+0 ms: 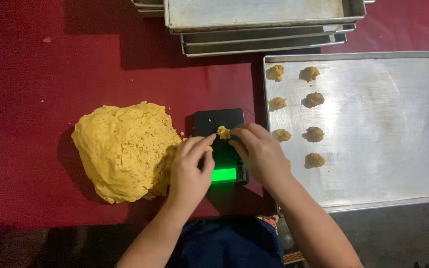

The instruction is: The person portions a large mass of yellow dough into small, uniform pieces using a digital scale. Each piece is weighed, adjusted to the target weight, and then placed onto a metal baking tray.

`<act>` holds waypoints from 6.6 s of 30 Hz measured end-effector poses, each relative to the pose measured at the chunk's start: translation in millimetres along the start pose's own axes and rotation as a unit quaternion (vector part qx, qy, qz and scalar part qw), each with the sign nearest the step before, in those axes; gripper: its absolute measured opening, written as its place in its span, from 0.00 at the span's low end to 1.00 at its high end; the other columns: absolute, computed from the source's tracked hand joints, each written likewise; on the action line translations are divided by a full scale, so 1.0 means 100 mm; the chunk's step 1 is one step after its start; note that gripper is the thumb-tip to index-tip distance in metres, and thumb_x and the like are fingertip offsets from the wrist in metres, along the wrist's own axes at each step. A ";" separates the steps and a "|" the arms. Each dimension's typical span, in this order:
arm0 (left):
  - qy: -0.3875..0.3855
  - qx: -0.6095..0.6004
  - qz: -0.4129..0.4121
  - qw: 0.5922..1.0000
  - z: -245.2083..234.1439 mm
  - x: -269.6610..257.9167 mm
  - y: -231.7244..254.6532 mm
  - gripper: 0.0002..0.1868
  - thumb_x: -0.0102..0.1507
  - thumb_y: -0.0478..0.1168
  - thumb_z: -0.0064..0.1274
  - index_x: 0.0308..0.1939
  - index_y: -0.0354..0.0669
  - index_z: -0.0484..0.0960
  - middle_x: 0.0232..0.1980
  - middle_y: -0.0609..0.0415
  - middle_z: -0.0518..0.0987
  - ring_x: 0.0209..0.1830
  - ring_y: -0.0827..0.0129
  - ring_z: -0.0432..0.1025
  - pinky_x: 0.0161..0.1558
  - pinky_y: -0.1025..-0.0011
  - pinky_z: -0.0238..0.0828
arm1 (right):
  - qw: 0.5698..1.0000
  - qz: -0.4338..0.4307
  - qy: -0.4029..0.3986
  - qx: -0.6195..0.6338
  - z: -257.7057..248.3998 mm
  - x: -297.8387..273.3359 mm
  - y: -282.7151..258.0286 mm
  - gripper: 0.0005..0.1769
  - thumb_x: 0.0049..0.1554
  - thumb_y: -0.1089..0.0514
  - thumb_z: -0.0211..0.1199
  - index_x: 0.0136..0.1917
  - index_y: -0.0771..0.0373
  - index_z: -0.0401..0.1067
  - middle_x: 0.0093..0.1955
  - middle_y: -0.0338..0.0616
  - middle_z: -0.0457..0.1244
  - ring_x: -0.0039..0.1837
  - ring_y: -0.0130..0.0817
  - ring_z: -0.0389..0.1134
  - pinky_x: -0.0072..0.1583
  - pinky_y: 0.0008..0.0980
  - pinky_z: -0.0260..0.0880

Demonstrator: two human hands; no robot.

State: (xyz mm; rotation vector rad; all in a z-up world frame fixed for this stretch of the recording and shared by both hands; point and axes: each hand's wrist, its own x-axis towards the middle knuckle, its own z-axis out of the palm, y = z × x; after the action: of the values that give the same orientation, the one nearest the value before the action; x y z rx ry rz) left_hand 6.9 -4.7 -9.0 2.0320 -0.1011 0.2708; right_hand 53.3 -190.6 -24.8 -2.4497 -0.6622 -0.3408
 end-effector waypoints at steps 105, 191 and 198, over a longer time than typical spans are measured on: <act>-0.116 -0.142 0.157 0.970 1.26 -0.19 0.51 0.10 0.61 0.29 0.63 0.46 0.35 0.82 0.46 0.47 0.84 0.45 0.60 0.80 0.52 0.68 0.78 | 0.936 0.341 -0.087 -0.002 -1.18 -1.80 0.62 0.16 0.58 0.60 0.66 0.59 0.62 0.73 0.60 0.46 0.67 0.59 0.44 0.70 0.53 0.43 0.73; 0.197 0.014 0.125 0.972 -0.41 -0.19 -0.02 0.11 0.72 0.31 0.37 0.52 0.31 0.75 0.57 0.38 0.79 0.62 0.47 0.77 0.71 0.53 0.71 | 0.992 0.067 -0.090 0.049 0.05 0.28 -0.31 0.22 0.61 0.60 0.63 0.67 0.55 0.66 0.61 0.43 0.69 0.58 0.43 0.72 0.55 0.40 0.71; 0.163 -0.014 0.173 0.971 0.12 -0.03 -0.23 0.11 0.65 0.25 0.47 0.47 0.32 0.83 0.53 0.44 0.83 0.56 0.49 0.80 0.61 0.56 0.77 | 0.994 -0.058 -0.078 -0.053 0.10 0.17 -0.13 0.12 0.64 0.62 0.58 0.60 0.58 0.73 0.60 0.43 0.70 0.62 0.40 0.71 0.64 0.35 0.71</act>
State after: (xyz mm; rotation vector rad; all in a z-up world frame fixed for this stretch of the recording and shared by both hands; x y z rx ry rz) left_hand 10.6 -5.2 -35.0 1.9075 -0.2520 0.8131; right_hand 61.6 -169.2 -20.4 -2.5636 -0.8765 -0.2363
